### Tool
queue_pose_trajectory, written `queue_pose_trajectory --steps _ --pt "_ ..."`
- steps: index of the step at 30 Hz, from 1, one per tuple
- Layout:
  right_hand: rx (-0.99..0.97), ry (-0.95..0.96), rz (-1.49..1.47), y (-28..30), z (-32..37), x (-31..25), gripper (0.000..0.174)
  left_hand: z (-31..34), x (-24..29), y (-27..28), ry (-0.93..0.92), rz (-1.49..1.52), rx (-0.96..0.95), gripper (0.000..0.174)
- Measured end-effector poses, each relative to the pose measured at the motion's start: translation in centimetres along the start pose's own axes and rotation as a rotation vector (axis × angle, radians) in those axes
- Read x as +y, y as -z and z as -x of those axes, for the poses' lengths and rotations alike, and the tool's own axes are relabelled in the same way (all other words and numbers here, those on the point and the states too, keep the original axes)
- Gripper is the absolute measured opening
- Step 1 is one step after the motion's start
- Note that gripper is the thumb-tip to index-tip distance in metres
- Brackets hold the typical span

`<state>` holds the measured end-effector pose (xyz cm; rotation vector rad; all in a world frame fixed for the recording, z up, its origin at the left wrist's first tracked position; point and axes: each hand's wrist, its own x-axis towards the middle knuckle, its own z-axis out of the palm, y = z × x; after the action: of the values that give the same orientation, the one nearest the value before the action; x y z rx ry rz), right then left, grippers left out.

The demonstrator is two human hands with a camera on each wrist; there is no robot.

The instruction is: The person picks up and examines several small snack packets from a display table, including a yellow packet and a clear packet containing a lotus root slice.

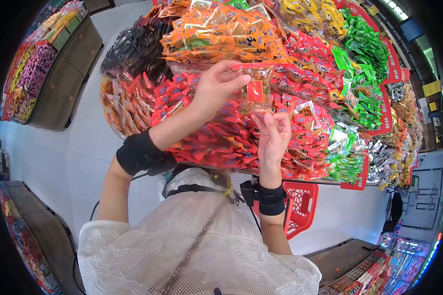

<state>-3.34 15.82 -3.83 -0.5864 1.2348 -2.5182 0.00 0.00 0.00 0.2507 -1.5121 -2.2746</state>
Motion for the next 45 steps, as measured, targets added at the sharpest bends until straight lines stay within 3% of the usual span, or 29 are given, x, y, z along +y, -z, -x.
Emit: queue_pose_trajectory --steps 17,23,26,29,35,41,44,45 --pt "-0.009 -0.043 -0.122 -0.1 1.1 0.0 0.011 0.6 0.4 -0.3 -0.022 0.022 -0.065 0.025" --pt "-0.021 -0.055 -0.129 -0.9 1.3 0.4 0.01 1.1 0.7 -0.3 0.012 0.02 -0.003 0.025" --pt "0.002 -0.097 -0.176 -1.0 1.2 1.2 0.01 1.2 1.2 -0.7 -0.085 -0.01 -0.041 0.027" --pt "-0.054 -0.143 -0.122 -0.5 0.9 1.6 0.009 1.0 0.8 -1.0 -0.373 -0.253 -0.104 0.027" --pt "-0.022 -0.121 0.038 0.6 0.9 2.0 0.014 0.5 1.5 -0.3 -0.202 -0.143 -0.062 0.02" --pt "-0.01 -0.085 0.109 0.9 0.7 2.1 0.014 1.6 2.7 -0.5 -0.332 -0.237 -0.133 0.012" --pt "-0.02 0.005 0.196 1.3 0.8 2.0 0.013 2.7 3.8 -1.5 -0.607 -0.395 -0.225 0.01" --pt "-0.023 -0.01 0.191 1.2 0.7 1.9 0.014 2.0 3.6 -1.1 -0.502 -0.34 -0.178 0.01"
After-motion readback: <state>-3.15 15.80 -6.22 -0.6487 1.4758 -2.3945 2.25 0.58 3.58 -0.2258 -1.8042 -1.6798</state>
